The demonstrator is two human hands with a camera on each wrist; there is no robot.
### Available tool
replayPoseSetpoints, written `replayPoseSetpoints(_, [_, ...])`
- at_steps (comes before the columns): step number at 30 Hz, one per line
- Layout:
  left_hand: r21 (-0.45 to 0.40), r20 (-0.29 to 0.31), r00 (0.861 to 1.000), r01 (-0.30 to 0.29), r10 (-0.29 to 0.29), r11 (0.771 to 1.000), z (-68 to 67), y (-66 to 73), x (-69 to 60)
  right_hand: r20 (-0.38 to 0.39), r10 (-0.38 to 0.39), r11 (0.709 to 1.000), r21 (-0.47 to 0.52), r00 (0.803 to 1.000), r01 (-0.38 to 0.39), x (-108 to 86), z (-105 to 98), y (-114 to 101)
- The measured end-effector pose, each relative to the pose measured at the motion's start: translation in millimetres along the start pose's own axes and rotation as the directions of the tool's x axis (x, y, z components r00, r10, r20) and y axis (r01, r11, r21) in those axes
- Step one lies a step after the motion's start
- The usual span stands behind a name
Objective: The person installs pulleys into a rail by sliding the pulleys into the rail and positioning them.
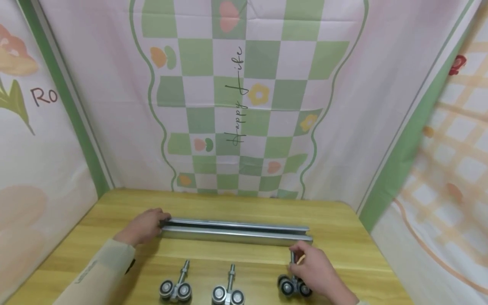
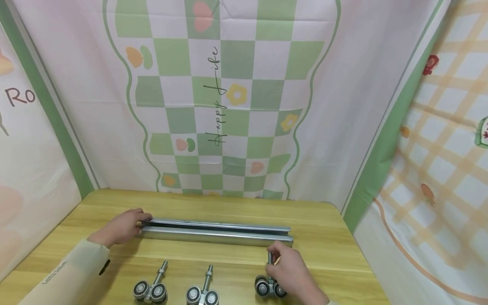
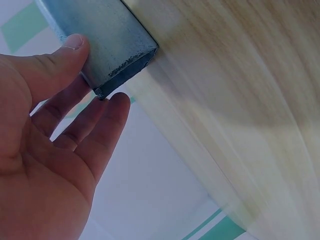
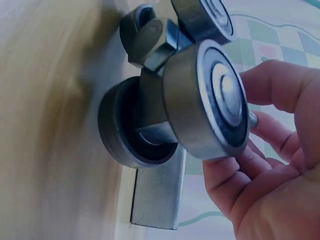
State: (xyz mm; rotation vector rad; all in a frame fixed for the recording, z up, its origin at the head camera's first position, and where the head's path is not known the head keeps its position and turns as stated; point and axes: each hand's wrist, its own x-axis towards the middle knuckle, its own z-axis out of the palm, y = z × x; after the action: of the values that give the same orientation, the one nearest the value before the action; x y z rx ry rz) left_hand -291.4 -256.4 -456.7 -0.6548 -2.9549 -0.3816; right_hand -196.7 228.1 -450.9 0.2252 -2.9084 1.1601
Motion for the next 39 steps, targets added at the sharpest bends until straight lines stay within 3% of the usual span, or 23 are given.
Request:
replayPoseSetpoints(5, [-0.004,0.0,1.0,0.002,-0.002,1.0,-0.1,-0.5,0.3,-0.01,0.046,0.999,0.03,0.999,-0.046,-2.1,-2,-3])
replayPoseSetpoints(13, [-0.007,0.013,1.0,0.014,-0.014,1.0,-0.5,-0.1,0.9,-0.037,-0.003,0.998,0.056,0.999,0.005,-8.0,3,2])
replayPoseSetpoints(19, [-0.001,0.016,1.0,0.004,-0.004,1.0,-1.3,0.7,-0.4,-0.049,0.018,0.997,0.077,0.999,-0.014,-10.5,5,2])
replayPoseSetpoints(29, [0.0,0.024,1.0,0.018,-0.018,1.0,-1.5,1.2,-0.4,-0.062,-0.006,0.998,0.065,0.998,0.01,-14.2,6,-1])
replayPoseSetpoints(39, [0.006,0.031,0.999,0.024,-0.024,1.0,-1.5,0.6,-0.2,-0.04,-0.047,0.999,-0.027,0.998,0.046,-20.3,4,-5])
